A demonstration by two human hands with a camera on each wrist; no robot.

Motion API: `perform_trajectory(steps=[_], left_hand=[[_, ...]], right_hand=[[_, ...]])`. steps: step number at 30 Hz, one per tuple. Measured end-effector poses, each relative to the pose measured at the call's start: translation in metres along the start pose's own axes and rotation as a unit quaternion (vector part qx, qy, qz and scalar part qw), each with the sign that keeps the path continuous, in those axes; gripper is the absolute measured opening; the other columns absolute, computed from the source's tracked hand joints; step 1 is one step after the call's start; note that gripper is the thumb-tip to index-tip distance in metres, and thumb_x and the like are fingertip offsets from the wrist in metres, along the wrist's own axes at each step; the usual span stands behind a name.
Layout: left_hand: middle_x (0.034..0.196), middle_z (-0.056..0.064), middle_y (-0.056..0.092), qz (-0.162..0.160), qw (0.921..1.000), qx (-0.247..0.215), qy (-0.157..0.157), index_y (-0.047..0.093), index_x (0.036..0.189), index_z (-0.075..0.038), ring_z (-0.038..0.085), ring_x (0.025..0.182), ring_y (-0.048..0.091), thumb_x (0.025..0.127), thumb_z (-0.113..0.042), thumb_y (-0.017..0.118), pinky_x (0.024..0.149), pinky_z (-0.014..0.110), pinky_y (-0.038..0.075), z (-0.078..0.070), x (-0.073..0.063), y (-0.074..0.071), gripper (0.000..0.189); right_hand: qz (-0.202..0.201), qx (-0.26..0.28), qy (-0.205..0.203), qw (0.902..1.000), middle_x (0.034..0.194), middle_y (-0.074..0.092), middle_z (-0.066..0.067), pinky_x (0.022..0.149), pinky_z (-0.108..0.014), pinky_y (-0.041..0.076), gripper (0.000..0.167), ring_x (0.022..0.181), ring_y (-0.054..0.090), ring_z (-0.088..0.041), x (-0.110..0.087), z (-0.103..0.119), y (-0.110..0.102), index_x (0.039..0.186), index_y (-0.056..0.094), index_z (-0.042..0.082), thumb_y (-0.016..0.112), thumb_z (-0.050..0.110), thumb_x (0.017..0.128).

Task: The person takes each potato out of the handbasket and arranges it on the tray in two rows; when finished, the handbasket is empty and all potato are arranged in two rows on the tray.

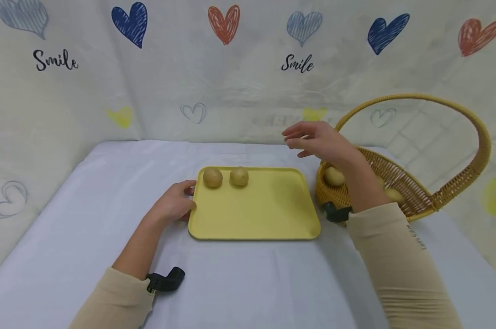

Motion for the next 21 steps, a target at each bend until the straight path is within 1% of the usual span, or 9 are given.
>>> perform_trajectory(steps=[5, 12, 14, 18, 21], left_hand=[[0.144, 0.021, 0.044, 0.002, 1.0, 0.001, 0.004, 0.028, 0.161, 0.0, 0.023, 0.09, 0.062, 0.084, 0.008, 0.052, 0.069, 0.032, 0.062, 0.0, -0.001, 0.0, 0.082], [0.145, 0.02, 0.043, 0.002, 1.0, 0.0, 0.0, 0.027, 0.162, -0.001, 0.024, 0.09, 0.061, 0.085, 0.008, 0.052, 0.07, 0.032, 0.062, 0.0, 0.0, -0.001, 0.081], [0.145, 0.02, 0.043, 0.002, 1.0, 0.0, -0.001, 0.027, 0.162, -0.001, 0.024, 0.091, 0.062, 0.085, 0.008, 0.052, 0.07, 0.032, 0.062, 0.0, 0.0, -0.001, 0.081], [0.146, 0.019, 0.043, 0.004, 1.0, -0.003, -0.003, 0.027, 0.162, -0.002, 0.023, 0.09, 0.063, 0.086, 0.008, 0.051, 0.071, 0.032, 0.062, 0.0, -0.001, -0.001, 0.08], [0.147, 0.019, 0.043, 0.005, 1.0, -0.004, -0.003, 0.027, 0.162, -0.002, 0.024, 0.09, 0.063, 0.087, 0.008, 0.051, 0.071, 0.032, 0.062, 0.0, -0.001, -0.001, 0.08]], right_hand=[[0.006, -0.014, 0.006, 0.9999, 0.143, 0.06, -0.01, 0.096, -0.043, 0.06, 0.04, 0.124, 0.063, -0.029, -0.005, -0.002, -0.011, 0.139, 0.062, 0.013, 0.065, 0.03, 0.103], [0.009, -0.045, 0.043, 0.998, 0.138, 0.062, -0.008, 0.092, -0.037, 0.061, 0.041, 0.122, 0.061, -0.026, -0.016, -0.003, -0.026, 0.137, 0.063, 0.015, 0.065, 0.036, 0.102], [0.011, -0.053, 0.053, 0.9971, 0.137, 0.062, -0.008, 0.092, -0.037, 0.061, 0.041, 0.119, 0.062, -0.025, -0.019, -0.003, -0.03, 0.137, 0.063, 0.015, 0.064, 0.036, 0.102], [0.015, -0.077, 0.069, 0.9945, 0.135, 0.064, -0.007, 0.091, -0.035, 0.058, 0.041, 0.108, 0.067, -0.026, -0.023, -0.005, -0.038, 0.135, 0.064, 0.014, 0.065, 0.037, 0.101], [0.021, -0.089, 0.073, 0.9931, 0.131, 0.066, -0.007, 0.093, -0.036, 0.057, 0.04, 0.106, 0.068, -0.028, -0.026, -0.008, -0.043, 0.133, 0.066, 0.013, 0.065, 0.038, 0.101]])
Point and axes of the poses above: each hand's wrist, its own x-axis towards the middle knuckle, its own y-axis out of the palm, z = x × y, the point moved 1 cm from there along x, towards the middle knuckle
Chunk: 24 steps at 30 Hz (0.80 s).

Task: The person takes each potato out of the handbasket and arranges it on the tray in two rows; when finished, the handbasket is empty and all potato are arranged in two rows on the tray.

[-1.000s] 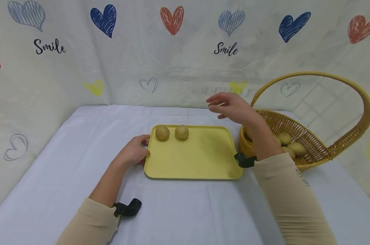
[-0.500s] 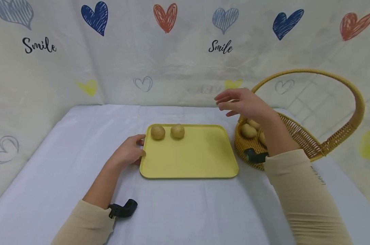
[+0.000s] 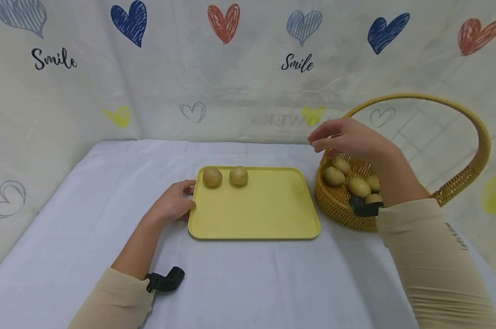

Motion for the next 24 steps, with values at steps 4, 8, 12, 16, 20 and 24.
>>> perform_trajectory(steps=[4, 8, 12, 16, 20, 24], left_hand=[[0.147, 0.019, 0.042, 0.0, 1.0, 0.003, -0.002, 0.028, 0.162, -0.003, 0.024, 0.093, 0.063, 0.087, 0.007, 0.052, 0.072, 0.032, 0.062, 0.0, 0.0, 0.0, 0.08], [0.146, 0.019, 0.042, -0.002, 1.0, 0.002, 0.001, 0.028, 0.162, -0.003, 0.025, 0.095, 0.062, 0.087, 0.008, 0.052, 0.072, 0.032, 0.062, 0.0, 0.001, 0.0, 0.08], [0.146, 0.02, 0.042, -0.002, 1.0, 0.0, 0.004, 0.028, 0.162, -0.002, 0.026, 0.095, 0.062, 0.086, 0.008, 0.052, 0.072, 0.033, 0.063, 0.0, 0.001, -0.001, 0.08], [0.146, 0.02, 0.042, -0.002, 1.0, 0.006, 0.001, 0.028, 0.162, -0.002, 0.026, 0.097, 0.062, 0.086, 0.007, 0.052, 0.072, 0.033, 0.063, 0.0, -0.001, -0.002, 0.08], [0.149, 0.02, 0.042, -0.002, 0.9999, 0.012, -0.004, 0.028, 0.162, -0.003, 0.027, 0.099, 0.062, 0.087, 0.007, 0.052, 0.073, 0.032, 0.063, -0.001, -0.002, -0.002, 0.08], [0.149, 0.02, 0.042, 0.001, 0.9999, 0.015, -0.004, 0.028, 0.162, -0.004, 0.027, 0.099, 0.062, 0.088, 0.006, 0.053, 0.074, 0.032, 0.063, -0.002, -0.001, -0.001, 0.079]], right_hand=[[0.009, -0.012, 0.012, 0.9998, 0.127, 0.068, -0.008, 0.097, -0.044, 0.057, 0.042, 0.108, 0.067, -0.028, -0.002, -0.007, -0.005, 0.133, 0.066, 0.013, 0.064, 0.04, 0.102], [0.025, -0.026, 0.032, 0.9989, 0.127, 0.069, -0.009, 0.097, -0.047, 0.057, 0.042, 0.107, 0.068, -0.026, -0.001, -0.015, -0.007, 0.133, 0.066, 0.012, 0.063, 0.04, 0.102], [0.045, -0.027, 0.036, 0.998, 0.128, 0.069, -0.013, 0.092, -0.043, 0.06, 0.042, 0.105, 0.069, -0.022, -0.001, -0.024, -0.008, 0.132, 0.065, 0.006, 0.064, 0.035, 0.102], [0.056, -0.024, 0.036, 0.9975, 0.129, 0.068, -0.014, 0.087, -0.039, 0.062, 0.045, 0.104, 0.067, -0.019, -0.001, -0.034, -0.01, 0.134, 0.063, 0.003, 0.064, 0.036, 0.103], [0.058, -0.029, 0.045, 0.9969, 0.129, 0.067, -0.013, 0.088, -0.04, 0.062, 0.05, 0.113, 0.065, -0.025, -0.002, -0.047, -0.017, 0.137, 0.062, 0.004, 0.062, 0.041, 0.103], [0.06, -0.038, 0.067, 0.9952, 0.132, 0.066, -0.017, 0.091, -0.044, 0.061, 0.052, 0.119, 0.065, -0.03, -0.004, -0.059, -0.023, 0.137, 0.061, 0.003, 0.063, 0.042, 0.102]])
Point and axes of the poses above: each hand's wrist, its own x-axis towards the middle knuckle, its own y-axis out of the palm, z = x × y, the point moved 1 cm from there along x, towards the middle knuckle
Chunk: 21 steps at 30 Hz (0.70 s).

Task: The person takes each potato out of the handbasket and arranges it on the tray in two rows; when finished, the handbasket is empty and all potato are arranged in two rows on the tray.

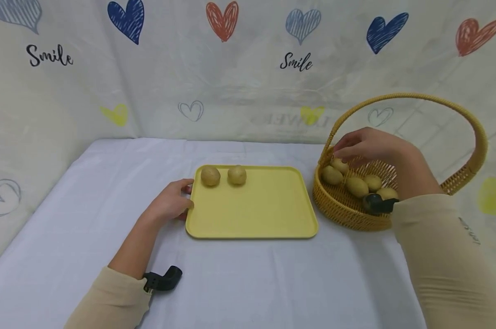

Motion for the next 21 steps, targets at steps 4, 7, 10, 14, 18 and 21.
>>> perform_trajectory(steps=[4, 7, 10, 14, 18, 21], left_hand=[[0.149, 0.02, 0.043, 0.0, 1.0, 0.003, 0.001, 0.028, 0.162, -0.003, 0.027, 0.098, 0.062, 0.088, 0.006, 0.052, 0.073, 0.032, 0.062, 0.001, 0.001, 0.0, 0.079], [0.148, 0.019, 0.043, -0.001, 1.0, 0.003, 0.0, 0.028, 0.162, -0.004, 0.026, 0.096, 0.062, 0.087, 0.006, 0.052, 0.072, 0.031, 0.062, 0.001, 0.001, -0.001, 0.079], [0.148, 0.019, 0.043, -0.001, 1.0, 0.003, -0.003, 0.028, 0.162, -0.004, 0.025, 0.094, 0.063, 0.088, 0.006, 0.052, 0.071, 0.031, 0.062, 0.001, 0.002, -0.001, 0.079], [0.148, 0.019, 0.043, -0.001, 1.0, 0.004, -0.004, 0.028, 0.163, -0.004, 0.025, 0.094, 0.062, 0.088, 0.006, 0.053, 0.071, 0.031, 0.062, 0.001, 0.002, 0.0, 0.079], [0.148, 0.019, 0.043, -0.001, 1.0, 0.0, -0.003, 0.028, 0.163, -0.004, 0.025, 0.095, 0.063, 0.088, 0.006, 0.053, 0.072, 0.032, 0.062, 0.002, 0.002, 0.0, 0.079], [0.148, 0.019, 0.043, -0.002, 1.0, -0.002, -0.001, 0.028, 0.163, -0.004, 0.026, 0.095, 0.063, 0.088, 0.006, 0.053, 0.072, 0.032, 0.062, 0.002, 0.001, 0.0, 0.079]], right_hand=[[0.002, -0.015, 0.017, 0.9997, 0.135, 0.064, -0.023, 0.092, -0.048, 0.06, 0.052, 0.119, 0.064, -0.034, -0.001, -0.009, 0.0, 0.139, 0.058, 0.0, 0.064, 0.037, 0.102], [0.001, -0.03, 0.021, 0.9993, 0.138, 0.06, -0.029, 0.089, -0.049, 0.06, 0.049, 0.119, 0.063, -0.038, -0.002, -0.017, 0.0, 0.14, 0.057, -0.001, 0.063, 0.03, 0.103], [0.008, -0.036, 0.027, 0.999, 0.138, 0.059, -0.031, 0.087, -0.05, 0.061, 0.047, 0.118, 0.063, -0.039, -0.002, -0.025, 0.001, 0.14, 0.055, -0.003, 0.061, 0.025, 0.103], [0.024, -0.035, 0.044, 0.9981, 0.137, 0.058, -0.031, 0.086, -0.052, 0.061, 0.047, 0.119, 0.061, -0.043, -0.001, -0.031, 0.002, 0.14, 0.054, -0.005, 0.06, 0.022, 0.102], [0.034, -0.043, 0.069, 0.9961, 0.139, 0.055, -0.031, 0.085, -0.053, 0.06, 0.046, 0.124, 0.057, -0.047, -0.001, -0.035, 0.004, 0.139, 0.056, -0.004, 0.061, 0.02, 0.099], [0.038, -0.05, 0.084, 0.9945, 0.142, 0.053, -0.029, 0.085, -0.052, 0.06, 0.047, 0.124, 0.056, -0.046, 0.0, -0.036, 0.004, 0.139, 0.056, -0.002, 0.062, 0.018, 0.097]])
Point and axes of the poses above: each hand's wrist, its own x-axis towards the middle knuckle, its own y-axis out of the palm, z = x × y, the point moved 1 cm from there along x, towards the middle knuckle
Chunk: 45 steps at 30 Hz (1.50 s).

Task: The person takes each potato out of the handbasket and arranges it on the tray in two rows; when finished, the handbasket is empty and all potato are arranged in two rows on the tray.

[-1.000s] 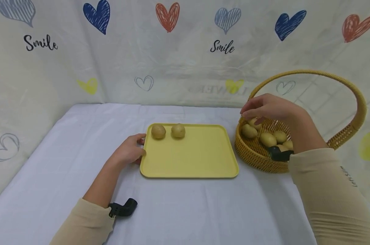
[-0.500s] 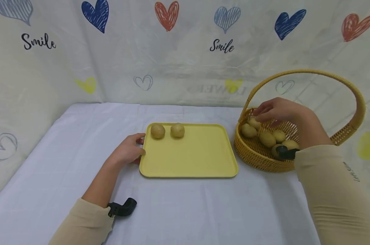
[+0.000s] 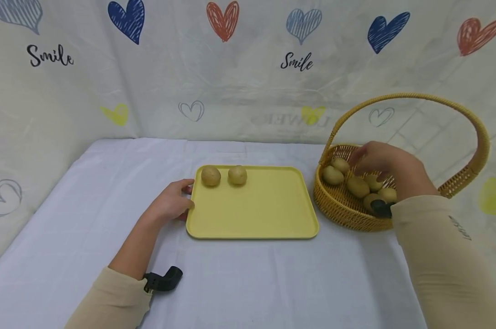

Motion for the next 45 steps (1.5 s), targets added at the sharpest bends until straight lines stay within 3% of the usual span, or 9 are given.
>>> perform_trajectory(steps=[6, 13, 24, 35, 45], left_hand=[[0.148, 0.018, 0.042, 0.0, 1.0, 0.0, -0.005, 0.028, 0.163, -0.005, 0.027, 0.099, 0.062, 0.089, 0.005, 0.053, 0.072, 0.032, 0.062, 0.001, 0.0, -0.001, 0.079], [0.147, 0.019, 0.042, 0.002, 0.9999, -0.009, 0.004, 0.028, 0.162, -0.004, 0.026, 0.1, 0.06, 0.088, 0.006, 0.053, 0.072, 0.032, 0.062, 0.0, 0.0, 0.0, 0.079], [0.145, 0.019, 0.042, 0.004, 0.9997, -0.02, 0.013, 0.028, 0.162, -0.003, 0.026, 0.097, 0.061, 0.086, 0.007, 0.053, 0.072, 0.033, 0.063, -0.001, 0.002, 0.0, 0.08], [0.144, 0.019, 0.042, 0.001, 0.9997, -0.021, 0.01, 0.029, 0.162, -0.003, 0.026, 0.097, 0.061, 0.086, 0.007, 0.053, 0.071, 0.033, 0.062, 0.001, 0.0, -0.002, 0.08], [0.143, 0.019, 0.043, 0.002, 0.9997, -0.021, 0.011, 0.03, 0.162, -0.003, 0.026, 0.095, 0.062, 0.086, 0.007, 0.053, 0.072, 0.033, 0.063, 0.002, 0.002, -0.003, 0.079]], right_hand=[[0.021, 0.0, 0.007, 0.9998, 0.145, 0.046, -0.03, 0.085, -0.052, 0.059, 0.048, 0.117, 0.056, -0.047, 0.004, -0.001, 0.004, 0.139, 0.056, -0.002, 0.063, 0.014, 0.095], [0.062, -0.002, 0.017, 0.9979, 0.147, 0.042, -0.034, 0.09, -0.053, 0.059, 0.05, 0.127, 0.052, -0.051, 0.008, -0.008, 0.01, 0.143, 0.05, -0.005, 0.059, 0.013, 0.097], [0.068, -0.02, 0.02, 0.9973, 0.144, 0.043, -0.034, 0.088, -0.051, 0.06, 0.045, 0.11, 0.064, -0.044, 0.011, -0.01, 0.013, 0.135, 0.057, -0.006, 0.066, 0.009, 0.094], [0.091, -0.039, 0.039, 0.9944, 0.144, 0.04, -0.037, 0.087, -0.051, 0.059, 0.058, 0.108, 0.063, -0.046, 0.014, -0.008, 0.018, 0.142, 0.052, 0.0, 0.065, 0.008, 0.086], [0.094, -0.023, 0.045, 0.9943, 0.147, 0.044, -0.029, 0.09, -0.047, 0.055, 0.063, 0.111, 0.062, -0.037, 0.011, -0.014, 0.016, 0.146, 0.053, 0.007, 0.063, 0.009, 0.084]])
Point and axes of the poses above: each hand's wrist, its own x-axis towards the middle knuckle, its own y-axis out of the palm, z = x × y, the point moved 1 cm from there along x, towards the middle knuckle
